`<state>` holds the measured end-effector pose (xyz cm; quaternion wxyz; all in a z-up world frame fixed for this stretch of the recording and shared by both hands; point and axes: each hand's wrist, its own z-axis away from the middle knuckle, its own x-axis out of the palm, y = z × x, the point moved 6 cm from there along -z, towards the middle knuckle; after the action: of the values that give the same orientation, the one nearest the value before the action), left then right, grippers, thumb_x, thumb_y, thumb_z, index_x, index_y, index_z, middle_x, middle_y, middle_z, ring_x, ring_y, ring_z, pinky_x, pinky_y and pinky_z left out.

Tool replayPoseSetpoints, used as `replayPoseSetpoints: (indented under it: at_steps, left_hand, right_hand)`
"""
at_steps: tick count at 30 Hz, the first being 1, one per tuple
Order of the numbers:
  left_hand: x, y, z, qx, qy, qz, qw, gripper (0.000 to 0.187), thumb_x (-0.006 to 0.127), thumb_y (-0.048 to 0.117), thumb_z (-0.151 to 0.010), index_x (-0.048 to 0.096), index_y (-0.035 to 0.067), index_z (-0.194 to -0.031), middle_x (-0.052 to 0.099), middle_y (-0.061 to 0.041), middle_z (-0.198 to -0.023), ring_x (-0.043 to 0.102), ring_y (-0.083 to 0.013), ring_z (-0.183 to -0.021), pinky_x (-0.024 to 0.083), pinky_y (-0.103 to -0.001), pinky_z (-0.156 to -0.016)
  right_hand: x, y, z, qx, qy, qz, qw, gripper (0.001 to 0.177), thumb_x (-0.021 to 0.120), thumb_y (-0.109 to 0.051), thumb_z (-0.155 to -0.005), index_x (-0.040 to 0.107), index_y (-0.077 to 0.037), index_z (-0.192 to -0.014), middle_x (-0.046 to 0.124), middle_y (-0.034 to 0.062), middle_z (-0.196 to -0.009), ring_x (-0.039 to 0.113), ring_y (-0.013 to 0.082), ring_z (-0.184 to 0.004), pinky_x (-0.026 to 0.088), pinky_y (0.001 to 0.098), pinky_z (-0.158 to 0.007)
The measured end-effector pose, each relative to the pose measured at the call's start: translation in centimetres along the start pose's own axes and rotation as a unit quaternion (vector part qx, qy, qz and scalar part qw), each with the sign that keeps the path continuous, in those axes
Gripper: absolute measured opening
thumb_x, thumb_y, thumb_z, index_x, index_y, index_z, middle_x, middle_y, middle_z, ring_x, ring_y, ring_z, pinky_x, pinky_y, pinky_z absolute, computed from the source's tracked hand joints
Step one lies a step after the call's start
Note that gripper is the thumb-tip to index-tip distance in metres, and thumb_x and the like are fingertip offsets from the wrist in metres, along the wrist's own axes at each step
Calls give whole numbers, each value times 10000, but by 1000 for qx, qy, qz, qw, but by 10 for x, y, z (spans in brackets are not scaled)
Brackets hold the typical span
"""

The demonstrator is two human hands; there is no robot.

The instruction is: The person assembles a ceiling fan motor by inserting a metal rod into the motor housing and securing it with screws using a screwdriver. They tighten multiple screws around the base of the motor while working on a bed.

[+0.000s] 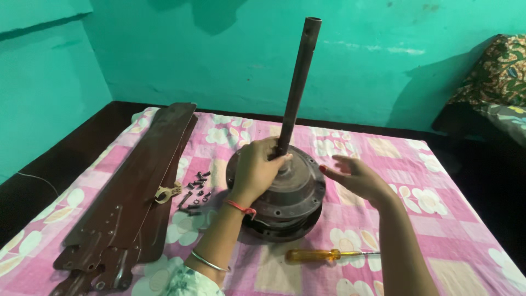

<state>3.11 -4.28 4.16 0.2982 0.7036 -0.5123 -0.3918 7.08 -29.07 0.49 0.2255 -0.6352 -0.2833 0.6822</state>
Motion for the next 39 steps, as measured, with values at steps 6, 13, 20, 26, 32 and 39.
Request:
replayPoseSetpoints:
  at_steps: [6, 13, 20, 26, 32, 39]
  left_hand:
    - [0, -20, -4, -2, -9, 33, 999, 207, 786, 67, -835, 745, -14, -1021, 783, -92, -759, 696, -64, -652, 527, -247, -556]
    - [11, -23, 0, 4, -49, -17, 999, 193, 798, 71, -834, 754, -31, -992, 785, -91, -785, 748, -112, -686, 547, -271, -593]
    - [12, -17, 4, 32, -72, -9, 997, 295, 832, 46, -758, 733, -21, -1027, 786, -95, -890, 762, -120, -808, 598, -267, -723]
    - [11, -17, 9, 1, -130, 16, 991, 285, 807, 31, -792, 710, 0, -1058, 765, -43, -867, 741, -97, -801, 585, -262, -707]
    - [10, -12, 10, 11, -135, 21, 991, 269, 802, 27, -800, 703, -5, -1048, 758, -35, -850, 740, -90, -797, 581, -263, -700]
    - [12, -16, 9, 4, -162, 19, 987, 280, 798, 45, -818, 718, -3, -1082, 771, -44, -847, 723, -72, -771, 567, -267, -681]
  right_hand:
    - [37, 21, -20, 2, -115, -142, 983, 684, 623, -475, -924, 594, -1, -1416, 794, 170, -1148, 742, 220, -1008, 598, 379, -920]
    - [45, 26, -24, 1, -117, -191, 975, 567, 672, -293, -928, 581, 15, -1395, 798, 154, -1065, 764, 194, -909, 633, 358, -842]
    - [47, 36, -32, -10, -117, -182, 976, 431, 704, -93, -890, 679, 41, -1298, 794, 169, -1074, 764, 208, -923, 640, 358, -831]
    - [48, 36, -33, -21, -123, -203, 971, 406, 696, 2, -853, 715, 42, -1257, 801, 159, -1024, 761, 208, -872, 628, 346, -808]
    - [45, 32, -28, -2, -114, -201, 973, 379, 709, -15, -875, 707, 52, -1248, 800, 170, -1025, 768, 215, -892, 633, 350, -835]
    - [43, 32, -27, -6, -113, -202, 973, 423, 714, 41, -837, 673, 85, -1256, 777, 201, -1110, 761, 234, -963, 630, 358, -872]
